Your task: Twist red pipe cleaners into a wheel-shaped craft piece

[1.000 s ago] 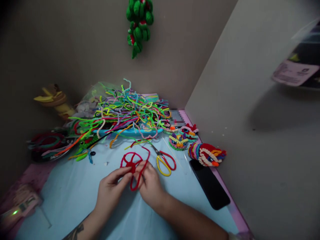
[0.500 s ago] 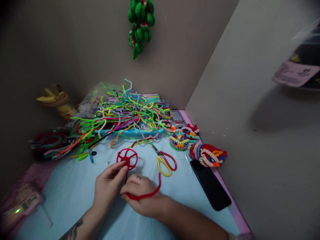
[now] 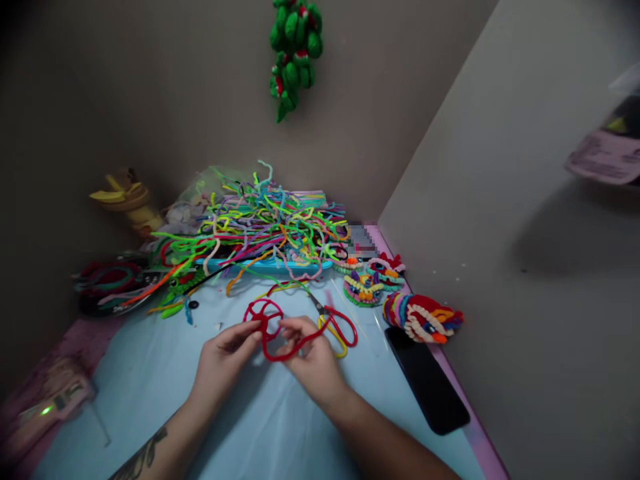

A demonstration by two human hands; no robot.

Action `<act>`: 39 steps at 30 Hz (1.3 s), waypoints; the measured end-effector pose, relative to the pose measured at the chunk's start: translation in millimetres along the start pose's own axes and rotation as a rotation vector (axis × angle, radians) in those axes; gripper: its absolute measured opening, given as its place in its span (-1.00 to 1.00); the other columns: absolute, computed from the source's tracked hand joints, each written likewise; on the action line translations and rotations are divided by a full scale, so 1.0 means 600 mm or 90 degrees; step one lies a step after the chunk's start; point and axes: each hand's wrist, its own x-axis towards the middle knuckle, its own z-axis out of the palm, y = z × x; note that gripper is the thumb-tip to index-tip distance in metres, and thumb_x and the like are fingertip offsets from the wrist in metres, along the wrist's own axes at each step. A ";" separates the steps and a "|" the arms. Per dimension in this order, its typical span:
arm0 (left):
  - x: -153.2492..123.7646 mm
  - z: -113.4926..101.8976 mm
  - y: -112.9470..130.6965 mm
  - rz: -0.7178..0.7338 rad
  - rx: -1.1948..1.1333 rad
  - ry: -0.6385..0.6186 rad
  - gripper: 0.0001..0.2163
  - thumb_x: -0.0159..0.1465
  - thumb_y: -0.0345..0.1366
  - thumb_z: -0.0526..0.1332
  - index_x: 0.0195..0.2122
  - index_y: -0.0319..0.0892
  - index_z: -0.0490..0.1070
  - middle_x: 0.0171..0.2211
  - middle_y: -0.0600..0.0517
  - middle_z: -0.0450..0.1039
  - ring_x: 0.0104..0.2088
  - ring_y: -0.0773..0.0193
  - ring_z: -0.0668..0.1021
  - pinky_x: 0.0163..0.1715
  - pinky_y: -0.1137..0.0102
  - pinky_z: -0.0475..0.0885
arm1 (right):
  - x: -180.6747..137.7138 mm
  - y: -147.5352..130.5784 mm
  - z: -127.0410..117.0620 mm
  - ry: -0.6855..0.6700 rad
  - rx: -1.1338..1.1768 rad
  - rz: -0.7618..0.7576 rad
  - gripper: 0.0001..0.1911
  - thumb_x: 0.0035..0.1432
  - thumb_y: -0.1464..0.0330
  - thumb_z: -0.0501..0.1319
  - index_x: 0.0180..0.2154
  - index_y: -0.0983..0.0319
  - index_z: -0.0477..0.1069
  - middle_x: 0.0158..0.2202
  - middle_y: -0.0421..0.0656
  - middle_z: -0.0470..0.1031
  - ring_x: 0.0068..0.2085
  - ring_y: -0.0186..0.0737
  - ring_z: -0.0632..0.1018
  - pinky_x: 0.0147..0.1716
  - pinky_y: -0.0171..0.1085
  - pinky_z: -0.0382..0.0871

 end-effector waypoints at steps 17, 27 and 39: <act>-0.010 0.005 0.012 0.021 0.014 -0.049 -0.82 0.07 -0.27 0.26 -0.32 -0.20 0.56 -0.33 -0.05 0.59 -0.33 0.21 0.59 -0.27 0.39 0.48 | -0.009 -0.001 0.017 0.040 -0.222 -0.100 -0.95 0.05 0.45 0.21 -0.43 0.21 0.42 -0.42 -0.19 0.42 -0.37 -0.29 0.43 -0.39 -0.34 0.29; -0.009 0.007 0.017 -0.006 -0.028 -0.112 -0.82 0.05 -0.28 0.27 -0.34 -0.22 0.56 -0.38 -0.06 0.59 -0.38 0.21 0.58 -0.33 0.38 0.48 | 0.015 -0.010 0.004 0.066 -0.157 -0.030 -0.88 0.01 0.39 0.24 -0.53 0.23 0.35 -0.45 -0.24 0.20 -0.48 -0.38 0.27 -0.54 -0.38 0.13; -0.010 0.004 0.018 0.028 -0.023 -0.138 -0.78 0.10 -0.27 0.24 -0.24 -0.21 0.52 -0.28 -0.08 0.57 -0.29 0.21 0.58 -0.25 0.37 0.47 | 0.022 -0.008 -0.003 -0.007 -0.087 0.031 -0.80 0.04 0.30 0.19 -0.55 0.22 0.28 -0.36 -0.19 0.21 -0.34 -0.30 0.33 -0.42 -0.35 0.22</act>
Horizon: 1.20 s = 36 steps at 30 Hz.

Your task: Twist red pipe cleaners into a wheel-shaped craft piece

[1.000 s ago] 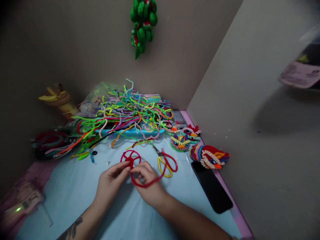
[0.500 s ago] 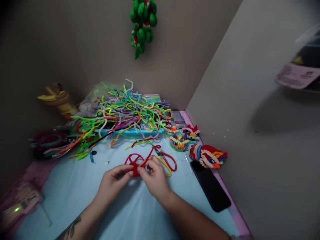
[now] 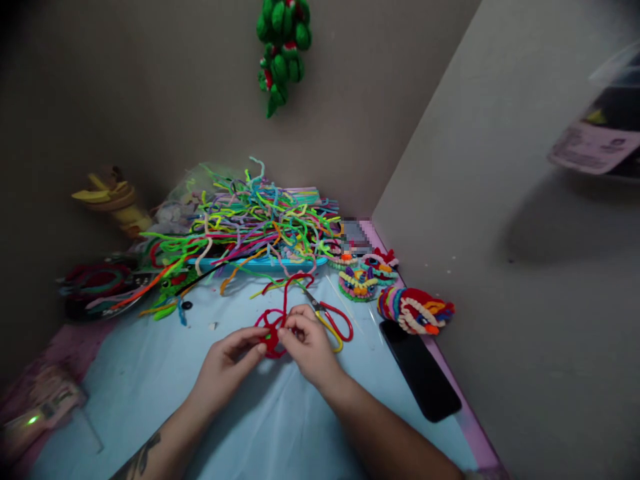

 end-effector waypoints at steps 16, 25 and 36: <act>-0.019 0.016 -0.006 0.043 0.070 0.077 -0.68 0.13 -0.24 0.23 -0.08 -0.18 0.47 -0.38 -0.01 0.56 -0.46 0.32 0.52 -0.44 0.47 0.42 | -0.021 0.019 0.021 0.099 0.000 0.000 -0.80 0.13 0.26 0.15 -0.47 0.21 0.31 -0.20 -0.13 0.24 -0.11 -0.21 0.33 -0.07 -0.24 0.22; -0.011 0.016 -0.011 -0.051 -0.067 0.111 -0.69 0.06 -0.21 0.30 -0.19 -0.24 0.51 -0.53 0.03 0.50 -0.53 0.34 0.47 -0.51 0.47 0.39 | -0.022 0.018 0.025 0.057 0.008 0.014 -0.81 0.11 0.23 0.18 -0.42 0.21 0.41 -0.04 -0.08 0.27 0.02 -0.13 0.32 0.05 -0.16 0.19; 0.001 -0.007 -0.002 -0.060 -0.062 0.212 -0.62 0.01 -0.15 0.33 -0.18 -0.24 0.50 -0.51 0.05 0.48 -0.50 0.36 0.47 -0.52 0.51 0.36 | 0.005 0.031 -0.009 0.245 0.048 -0.047 -0.79 0.08 0.28 0.20 -0.28 0.16 0.19 -0.40 -0.25 0.25 -0.36 -0.31 0.35 -0.32 -0.32 0.27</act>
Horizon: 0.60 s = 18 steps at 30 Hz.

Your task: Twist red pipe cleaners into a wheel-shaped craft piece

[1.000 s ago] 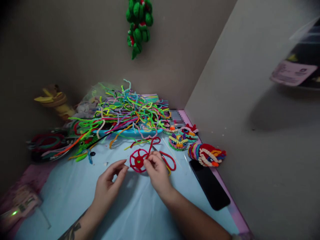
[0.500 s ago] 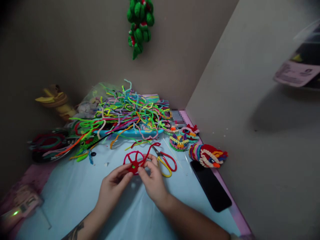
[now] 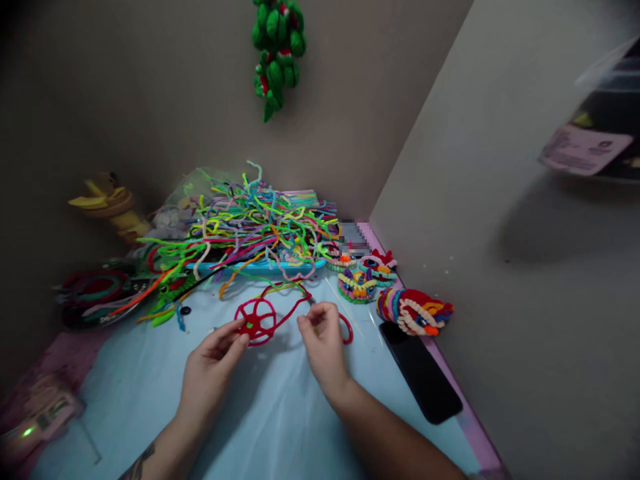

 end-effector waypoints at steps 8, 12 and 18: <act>-0.010 -0.004 0.003 0.020 -0.027 -0.048 -0.69 -0.03 -0.18 0.34 -0.27 -0.21 0.54 -0.55 0.05 0.47 -0.55 0.38 0.45 -0.56 0.52 0.36 | 0.041 0.021 -0.020 -0.037 -0.098 0.023 -0.80 0.08 0.29 0.17 -0.23 0.21 0.35 -0.40 -0.22 0.32 -0.38 -0.30 0.38 -0.36 -0.31 0.29; -0.013 -0.007 0.007 0.020 -0.030 -0.065 -0.71 -0.05 -0.20 0.35 -0.31 -0.21 0.55 -0.54 0.03 0.48 -0.56 0.37 0.45 -0.55 0.51 0.38 | 0.044 0.029 -0.024 -0.066 -0.124 0.018 -0.83 0.05 0.33 0.18 -0.26 0.21 0.37 -0.37 -0.18 0.38 -0.38 -0.27 0.41 -0.39 -0.29 0.30; -0.014 -0.009 0.008 0.024 -0.033 -0.079 -0.73 -0.03 -0.21 0.34 -0.30 -0.21 0.55 -0.55 0.04 0.47 -0.57 0.39 0.43 -0.56 0.52 0.36 | 0.043 0.018 -0.027 -0.106 -0.195 -0.042 -0.88 0.06 0.38 0.18 -0.34 0.19 0.48 -0.35 -0.15 0.40 -0.30 -0.22 0.45 -0.34 -0.27 0.34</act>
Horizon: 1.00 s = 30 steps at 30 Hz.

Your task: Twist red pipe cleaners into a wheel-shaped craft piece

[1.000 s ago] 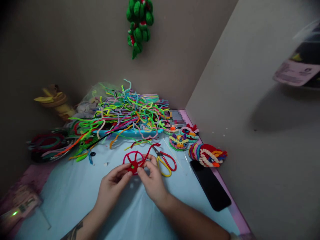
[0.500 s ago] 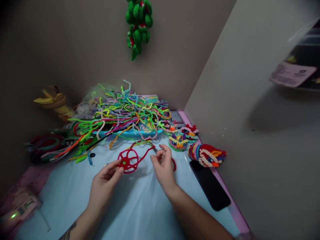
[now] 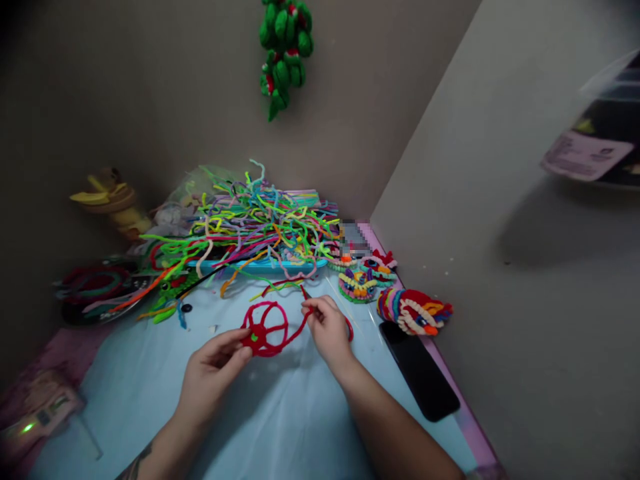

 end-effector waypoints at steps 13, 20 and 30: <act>0.022 0.006 -0.017 -0.087 -0.068 0.042 -0.64 -0.02 -0.19 0.36 -0.19 -0.21 0.49 -0.51 0.07 0.48 -0.49 0.39 0.46 -0.47 0.52 0.33 | -0.023 -0.014 0.001 -0.026 0.286 -0.021 -0.82 0.14 0.27 0.18 -0.38 0.20 0.50 -0.44 -0.18 0.38 -0.46 -0.34 0.42 -0.47 -0.33 0.30; 0.027 0.005 -0.023 -0.135 -0.165 0.056 -0.62 -0.04 -0.23 0.38 -0.18 -0.21 0.47 -0.50 0.08 0.49 -0.47 0.40 0.47 -0.39 0.51 0.34 | -0.024 -0.009 -0.001 -0.136 0.414 0.038 -0.82 0.12 0.23 0.22 -0.39 0.20 0.47 -0.45 -0.24 0.34 -0.53 -0.41 0.40 -0.53 -0.37 0.24; 0.025 0.007 -0.021 -0.208 -0.219 -0.015 -0.63 -0.05 -0.25 0.40 -0.20 -0.22 0.47 -0.44 0.03 0.52 -0.43 0.39 0.49 -0.36 0.53 0.34 | -0.017 -0.015 0.001 -0.160 0.444 0.168 -0.70 0.02 0.12 0.26 -0.45 0.25 0.41 -0.57 -0.25 0.34 -0.59 -0.41 0.34 -0.58 -0.38 0.22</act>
